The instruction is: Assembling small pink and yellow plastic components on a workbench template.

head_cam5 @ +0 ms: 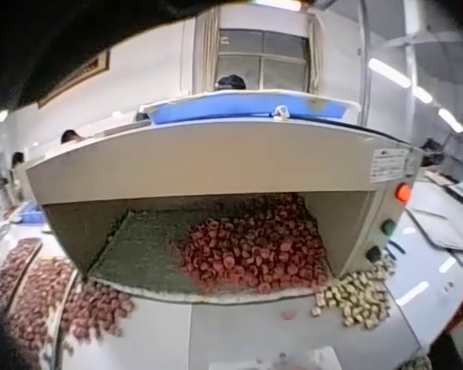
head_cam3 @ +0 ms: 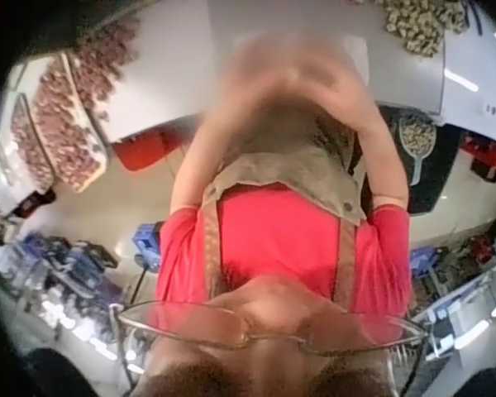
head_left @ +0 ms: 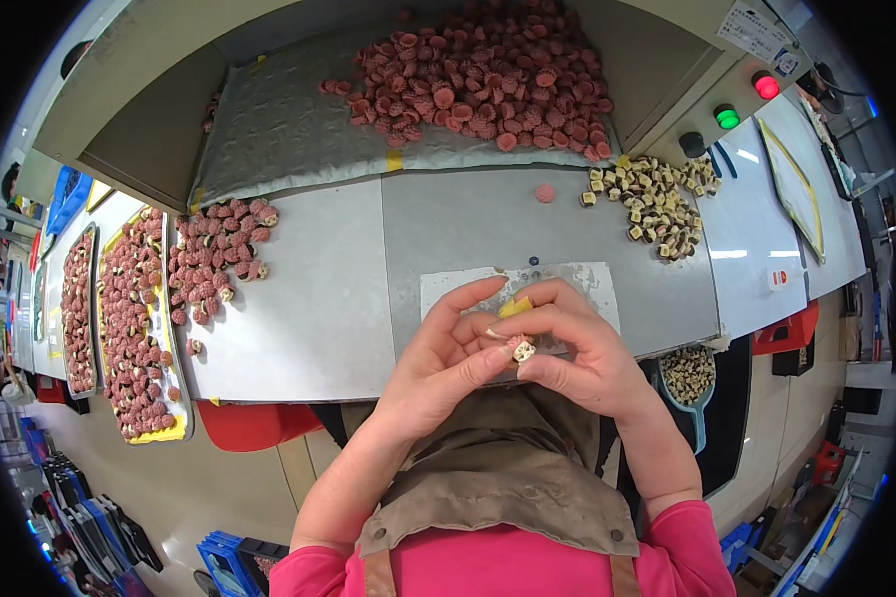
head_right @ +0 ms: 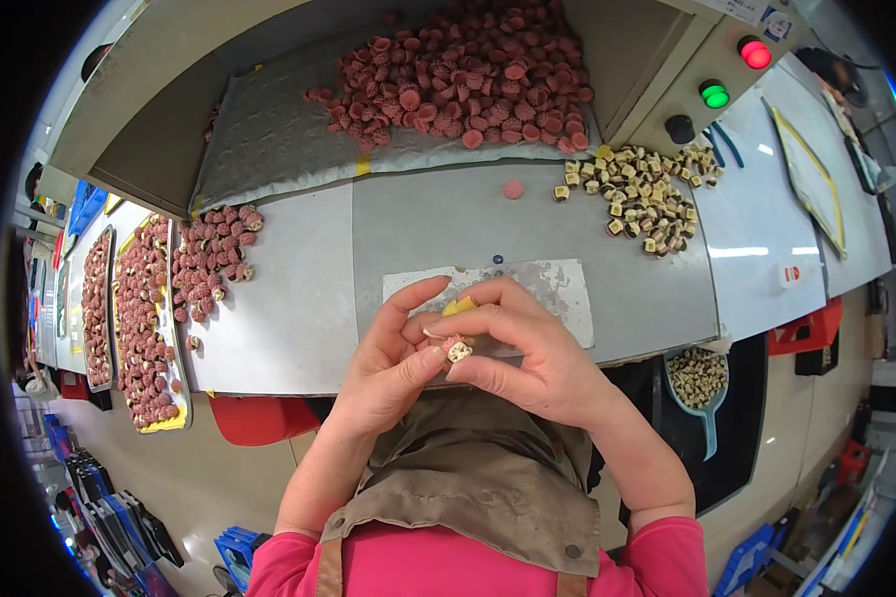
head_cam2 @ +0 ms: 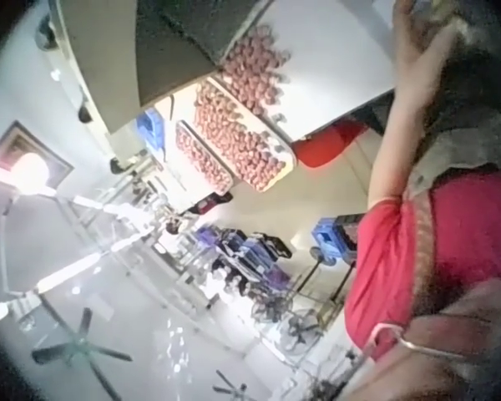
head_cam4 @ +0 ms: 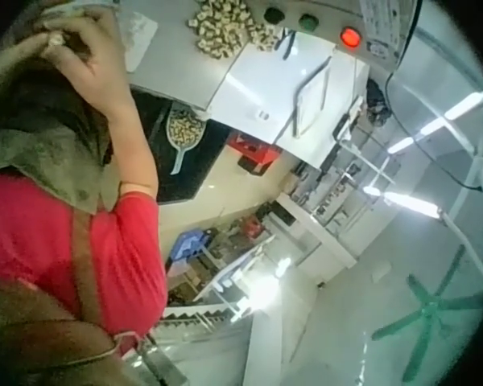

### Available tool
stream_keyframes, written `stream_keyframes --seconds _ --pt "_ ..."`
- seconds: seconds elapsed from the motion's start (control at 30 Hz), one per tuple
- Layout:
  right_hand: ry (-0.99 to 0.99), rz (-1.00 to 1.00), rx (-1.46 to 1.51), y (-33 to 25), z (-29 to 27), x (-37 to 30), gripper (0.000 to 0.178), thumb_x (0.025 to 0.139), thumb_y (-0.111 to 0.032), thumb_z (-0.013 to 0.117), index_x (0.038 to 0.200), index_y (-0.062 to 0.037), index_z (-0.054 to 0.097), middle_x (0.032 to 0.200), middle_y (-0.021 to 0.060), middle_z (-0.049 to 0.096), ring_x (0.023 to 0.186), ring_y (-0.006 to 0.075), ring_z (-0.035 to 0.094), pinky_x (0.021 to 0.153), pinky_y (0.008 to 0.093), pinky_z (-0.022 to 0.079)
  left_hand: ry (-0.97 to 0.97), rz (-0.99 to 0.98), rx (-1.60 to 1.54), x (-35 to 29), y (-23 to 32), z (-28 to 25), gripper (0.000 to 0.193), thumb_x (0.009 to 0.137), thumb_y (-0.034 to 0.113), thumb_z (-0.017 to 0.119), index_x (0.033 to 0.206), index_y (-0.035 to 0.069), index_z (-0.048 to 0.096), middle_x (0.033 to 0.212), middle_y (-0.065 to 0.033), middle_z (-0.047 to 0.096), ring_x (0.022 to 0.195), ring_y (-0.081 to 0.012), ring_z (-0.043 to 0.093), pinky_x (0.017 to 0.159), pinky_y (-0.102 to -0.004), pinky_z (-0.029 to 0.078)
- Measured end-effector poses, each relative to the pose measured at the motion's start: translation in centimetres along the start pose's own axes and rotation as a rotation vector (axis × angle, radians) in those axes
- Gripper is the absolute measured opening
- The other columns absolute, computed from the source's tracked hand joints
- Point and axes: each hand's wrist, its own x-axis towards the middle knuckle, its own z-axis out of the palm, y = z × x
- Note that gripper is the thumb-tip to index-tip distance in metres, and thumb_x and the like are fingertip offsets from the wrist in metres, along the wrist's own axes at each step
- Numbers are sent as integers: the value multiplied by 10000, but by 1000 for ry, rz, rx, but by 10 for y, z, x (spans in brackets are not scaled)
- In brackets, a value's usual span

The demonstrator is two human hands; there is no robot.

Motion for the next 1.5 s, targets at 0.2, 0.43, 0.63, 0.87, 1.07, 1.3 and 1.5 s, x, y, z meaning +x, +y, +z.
stream_keyframes --seconds 0.2,0.43,0.63,0.87,1.07,1.3,1.5 --pt "-5 -35 -19 -1 2 1 273 819 -258 693 1017 -76 644 1004 64 525 1009 211 502 895 316 400 -88 0 55 -1 -5 -11 545 891 72 606 1363 34 336 1019 -52 572 988 -118 549 881 -262 451" --pt "94 -152 -220 3 4 -3 267 795 -242 717 991 -76 643 997 69 548 938 222 533 838 323 429 -11 -52 64 -3 4 2 499 905 141 604 1332 28 374 1036 -56 585 983 -120 557 870 -257 451" --pt "84 -327 -584 -8 0 -1 316 764 -207 737 1023 -71 620 1009 78 562 914 252 551 807 341 456 -93 -76 120 5 8 7 536 899 235 616 1335 40 375 1082 -60 574 997 -139 561 868 -288 468" --pt "135 -191 -347 -1 0 -8 343 789 -118 695 1103 -62 569 1025 95 571 948 272 555 830 348 454 -7 -96 47 6 -1 9 502 937 276 551 1341 40 368 1116 -79 568 1033 -164 562 893 -312 468" --pt "122 -95 -251 -5 2 -8 278 816 -79 650 1081 -47 571 1047 100 574 968 266 557 852 343 446 10 -66 0 5 -1 9 453 966 266 494 1339 40 370 1119 -75 569 1043 -153 559 904 -314 462" --pt "132 -37 -149 -8 2 -7 239 830 -51 616 1066 -48 579 1045 104 581 971 256 559 865 341 441 23 -69 14 5 -3 8 427 969 255 494 1321 41 384 1112 -67 579 1048 -145 554 914 -312 453" --pt "116 -85 -212 -10 1 -7 242 833 1 594 1072 -35 570 1044 115 552 937 247 565 764 316 500 5 -27 115 6 -5 10 398 972 265 492 1288 37 410 1087 -74 608 1047 -135 543 937 -300 429"
